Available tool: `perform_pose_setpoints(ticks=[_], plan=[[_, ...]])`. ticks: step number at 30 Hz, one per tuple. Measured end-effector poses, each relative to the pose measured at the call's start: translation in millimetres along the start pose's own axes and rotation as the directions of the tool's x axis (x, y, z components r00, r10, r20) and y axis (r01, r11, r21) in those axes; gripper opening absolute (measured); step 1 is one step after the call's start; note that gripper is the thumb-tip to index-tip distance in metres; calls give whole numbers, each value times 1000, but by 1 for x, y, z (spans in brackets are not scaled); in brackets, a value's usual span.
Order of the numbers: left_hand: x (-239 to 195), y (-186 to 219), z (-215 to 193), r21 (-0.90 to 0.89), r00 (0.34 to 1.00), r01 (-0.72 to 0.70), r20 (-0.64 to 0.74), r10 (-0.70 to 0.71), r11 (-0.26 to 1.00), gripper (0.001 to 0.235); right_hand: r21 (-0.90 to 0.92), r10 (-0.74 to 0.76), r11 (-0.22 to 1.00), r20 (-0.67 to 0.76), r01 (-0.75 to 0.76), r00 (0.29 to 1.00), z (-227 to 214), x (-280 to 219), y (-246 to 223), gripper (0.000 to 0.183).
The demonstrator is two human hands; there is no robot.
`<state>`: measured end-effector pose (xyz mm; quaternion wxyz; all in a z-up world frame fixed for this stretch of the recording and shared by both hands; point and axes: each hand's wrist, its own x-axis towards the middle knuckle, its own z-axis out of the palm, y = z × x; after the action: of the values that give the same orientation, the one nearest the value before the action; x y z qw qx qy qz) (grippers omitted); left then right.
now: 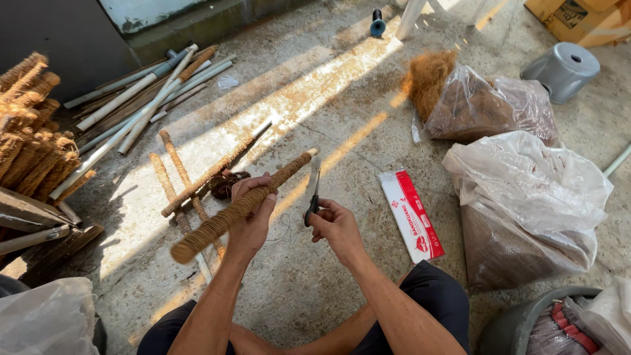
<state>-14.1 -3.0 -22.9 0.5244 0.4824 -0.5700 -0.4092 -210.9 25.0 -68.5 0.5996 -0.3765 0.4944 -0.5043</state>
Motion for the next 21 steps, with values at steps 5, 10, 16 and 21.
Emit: perform_pose_setpoints(ticks=[5,10,16,21], plan=[[2,-9,5,79,994,-80,75,74,994,30,-206,44,978,44,-34,998,6,-4,0,44],[-9,7,9,197,979,-191,108,173,962,35,-409,96,911,91,-50,991,7,-1,-6,49],[-15,21,11,246,973,-217,129,190,945,41,-506,112,861,97,-48,989,13,1,-16,48],[-13,18,10,155,986,-154,87,142,976,37,-553,136,831,98,-60,986,16,1,-24,36]])
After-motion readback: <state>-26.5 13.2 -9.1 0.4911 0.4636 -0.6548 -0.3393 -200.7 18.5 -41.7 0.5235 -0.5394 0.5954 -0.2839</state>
